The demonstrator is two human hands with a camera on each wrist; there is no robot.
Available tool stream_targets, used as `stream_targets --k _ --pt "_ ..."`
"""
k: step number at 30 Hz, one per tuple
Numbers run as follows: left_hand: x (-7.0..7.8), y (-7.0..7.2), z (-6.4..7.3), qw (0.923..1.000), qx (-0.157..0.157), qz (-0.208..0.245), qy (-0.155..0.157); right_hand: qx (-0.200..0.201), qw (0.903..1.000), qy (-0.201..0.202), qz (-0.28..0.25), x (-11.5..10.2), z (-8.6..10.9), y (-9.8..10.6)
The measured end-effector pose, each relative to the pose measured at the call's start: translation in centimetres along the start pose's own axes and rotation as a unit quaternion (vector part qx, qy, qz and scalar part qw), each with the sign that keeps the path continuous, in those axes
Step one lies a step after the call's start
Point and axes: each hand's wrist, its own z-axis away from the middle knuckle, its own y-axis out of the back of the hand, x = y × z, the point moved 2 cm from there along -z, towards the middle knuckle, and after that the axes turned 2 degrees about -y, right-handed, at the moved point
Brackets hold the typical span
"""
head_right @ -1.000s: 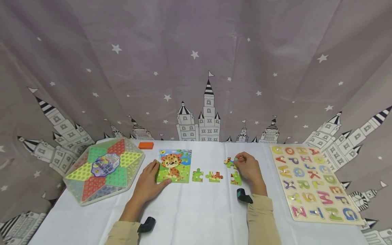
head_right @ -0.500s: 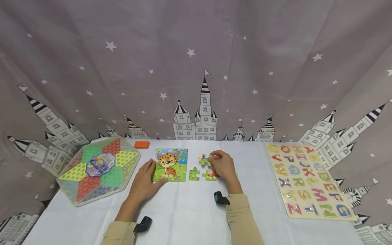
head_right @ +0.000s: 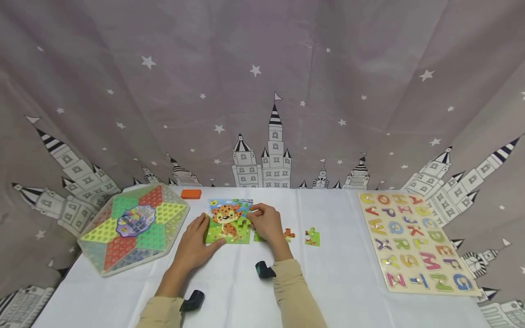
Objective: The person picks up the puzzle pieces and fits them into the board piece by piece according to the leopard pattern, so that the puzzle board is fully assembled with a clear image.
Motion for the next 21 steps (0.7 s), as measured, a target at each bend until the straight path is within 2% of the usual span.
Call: stream_targets --k 3,9,16,21 --pt "-0.1 -0.1 0.0 1.0 0.004 -0.002 -0.001 0.004 0.9999 0.007 0.006 -0.3 0.0 -0.9" --pt "-0.3 -0.3 -0.1 1.0 0.0 -0.01 0.002 0.029 0.9983 0.01 0.05 -0.9 -0.1 -2.1" --pt "-0.1 -0.4 0.0 1.0 0.007 -0.003 -0.004 0.053 0.9957 -0.016 0.074 -1.3 -0.1 -2.3" --pt "-0.1 -0.3 0.0 1.0 0.005 -0.004 -0.005 0.052 0.9957 -0.019 0.074 -1.4 -0.2 -2.2"
